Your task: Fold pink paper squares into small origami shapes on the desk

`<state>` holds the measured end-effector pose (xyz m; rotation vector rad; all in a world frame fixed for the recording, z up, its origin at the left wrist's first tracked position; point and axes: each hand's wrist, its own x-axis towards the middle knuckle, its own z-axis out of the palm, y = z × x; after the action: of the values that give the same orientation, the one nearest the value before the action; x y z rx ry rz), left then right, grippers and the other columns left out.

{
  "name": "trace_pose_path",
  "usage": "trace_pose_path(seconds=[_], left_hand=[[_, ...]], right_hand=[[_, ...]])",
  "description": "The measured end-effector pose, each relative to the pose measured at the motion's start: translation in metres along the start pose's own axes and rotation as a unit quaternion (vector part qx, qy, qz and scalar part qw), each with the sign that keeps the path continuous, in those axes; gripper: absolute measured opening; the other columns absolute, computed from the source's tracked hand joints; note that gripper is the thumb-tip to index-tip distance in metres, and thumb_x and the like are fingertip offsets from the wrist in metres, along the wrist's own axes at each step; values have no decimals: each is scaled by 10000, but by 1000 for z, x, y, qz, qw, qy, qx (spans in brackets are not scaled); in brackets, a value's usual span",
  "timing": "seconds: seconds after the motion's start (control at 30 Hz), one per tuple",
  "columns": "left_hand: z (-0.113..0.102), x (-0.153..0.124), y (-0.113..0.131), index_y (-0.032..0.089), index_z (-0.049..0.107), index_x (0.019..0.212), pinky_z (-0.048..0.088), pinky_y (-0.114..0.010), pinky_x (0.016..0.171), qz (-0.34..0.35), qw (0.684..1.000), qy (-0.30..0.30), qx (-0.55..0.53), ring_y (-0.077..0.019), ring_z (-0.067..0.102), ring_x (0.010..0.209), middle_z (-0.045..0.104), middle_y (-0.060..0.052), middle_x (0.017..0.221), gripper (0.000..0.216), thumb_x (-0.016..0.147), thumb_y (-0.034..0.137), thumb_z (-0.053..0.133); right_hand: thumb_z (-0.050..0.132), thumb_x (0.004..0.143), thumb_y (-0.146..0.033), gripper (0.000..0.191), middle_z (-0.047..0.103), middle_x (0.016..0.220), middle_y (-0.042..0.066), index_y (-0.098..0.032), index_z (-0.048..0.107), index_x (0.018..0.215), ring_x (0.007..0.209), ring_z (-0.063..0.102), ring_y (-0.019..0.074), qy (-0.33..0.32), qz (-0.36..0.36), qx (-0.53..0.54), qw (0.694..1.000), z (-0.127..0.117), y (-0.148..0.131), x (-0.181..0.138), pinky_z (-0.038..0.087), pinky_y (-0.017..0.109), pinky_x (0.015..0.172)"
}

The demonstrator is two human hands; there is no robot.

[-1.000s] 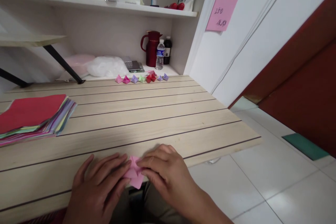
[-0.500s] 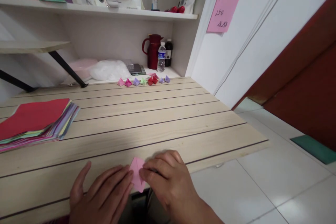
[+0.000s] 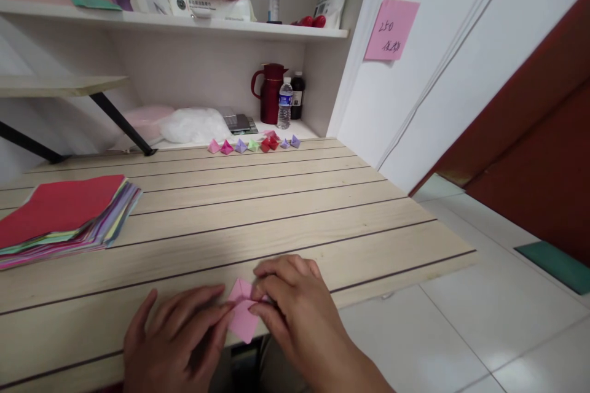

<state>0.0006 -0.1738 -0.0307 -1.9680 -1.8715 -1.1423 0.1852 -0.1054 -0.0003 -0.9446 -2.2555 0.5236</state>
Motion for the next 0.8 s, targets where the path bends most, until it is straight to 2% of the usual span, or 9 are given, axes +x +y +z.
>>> trace_pose_path(seconds=[0.13,0.27,0.4,0.5,0.57,0.67,0.8], left_hand=[[0,3,2,387,695,774,250,-517,1090,-42,999,-12,-20,-197,664,907,760,92,961,130,860,341,608],[-1,1,-5,385,707,797,237,-484,1111,-18,1000,-12,-10,-185,662,912,759,75,999,96,846,341,637],[1,-4,-7,384,722,864,197,-443,1156,46,999,21,19,-156,676,874,762,58,1020,103,843,312,652],[2,-6,-2,348,722,866,192,-492,1158,51,997,55,35,-164,679,835,773,41,953,136,869,262,617],[1,-6,2,338,711,864,169,-507,1163,46,997,47,29,-163,678,823,773,63,895,149,883,247,595],[-1,-3,2,359,695,830,183,-506,1147,13,1000,6,1,-168,668,849,761,91,892,137,882,280,596],[-2,0,1,342,668,777,266,-545,1070,-8,999,-22,24,-216,641,913,748,46,971,135,879,303,587]], right_hand=[[638,917,-190,79,689,1079,-3,-266,638,894,1033,593,227,3,21,14,1000,2,0,0,424,408,875],[623,927,-214,71,693,1078,10,-253,631,868,1022,594,232,26,16,7,1000,4,2,-1,423,405,857],[613,938,-234,50,689,1115,20,-257,658,938,1028,591,231,18,-38,-23,999,4,6,-5,426,392,843],[607,937,-187,109,694,1101,16,-253,665,1003,1024,590,215,31,-90,-34,995,4,9,-10,422,377,855],[609,935,-168,135,700,1084,12,-252,662,1027,1010,591,206,46,-98,-35,993,6,9,-12,417,369,853],[633,931,-206,102,703,1054,-2,-270,665,1004,986,598,202,52,-66,-28,996,7,6,-13,412,362,844],[650,917,-224,46,694,1069,14,-250,632,884,1011,595,233,48,4,-27,998,8,2,-8,400,381,839]])
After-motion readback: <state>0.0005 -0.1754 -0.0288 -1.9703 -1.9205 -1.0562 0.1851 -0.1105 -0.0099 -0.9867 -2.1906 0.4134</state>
